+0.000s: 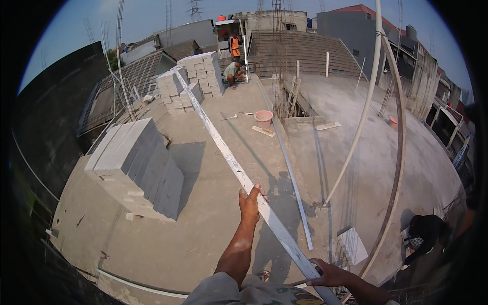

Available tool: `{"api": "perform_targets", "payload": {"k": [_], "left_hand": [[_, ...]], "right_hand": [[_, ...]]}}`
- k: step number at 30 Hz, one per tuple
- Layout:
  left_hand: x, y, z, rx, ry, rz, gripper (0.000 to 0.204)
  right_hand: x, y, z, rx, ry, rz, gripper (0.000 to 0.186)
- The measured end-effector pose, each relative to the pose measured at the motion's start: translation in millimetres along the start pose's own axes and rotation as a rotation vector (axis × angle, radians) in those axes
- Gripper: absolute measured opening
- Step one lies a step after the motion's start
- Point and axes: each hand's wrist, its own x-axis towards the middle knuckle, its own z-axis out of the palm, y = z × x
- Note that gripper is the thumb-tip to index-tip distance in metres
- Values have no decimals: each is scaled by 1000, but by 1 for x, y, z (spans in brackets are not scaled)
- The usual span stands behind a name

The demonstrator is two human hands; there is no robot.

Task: The person uses tin snips to cut a long white metal profile into shorter pieces on a rooftop. After cutting, the person inspects the cut ends and positions the profile against a vertical rebar structure.

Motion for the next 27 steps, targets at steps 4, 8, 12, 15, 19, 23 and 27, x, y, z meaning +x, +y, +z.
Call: {"api": "perform_targets", "payload": {"k": [4, 8, 12, 15, 19, 23, 27], "left_hand": [[24, -20, -10, 23, 41, -74, 40], [35, -49, -22, 93, 85, -180, 46], [38, -81, -38, 132, 176, -266, 45], [37, -105, -48, 107, 207, -308, 48], [42, -117, -58, 291, 217, -263, 44], [39, -115, -54, 365, 239, -190, 48], [32, -111, -46, 370, 278, -121, 51]], "right_hand": [[-51, 3, 9, 338, -113, 408, 80], [-43, 4, 9, 303, -45, 382, 69], [-32, 13, 22, 217, -52, 461, 60], [-37, 28, 27, 296, -44, 390, 64], [-37, 50, 30, 307, -94, 373, 66], [-28, 67, 38, 410, -106, 361, 68], [-27, 73, 45, 479, -125, 332, 69]]}}
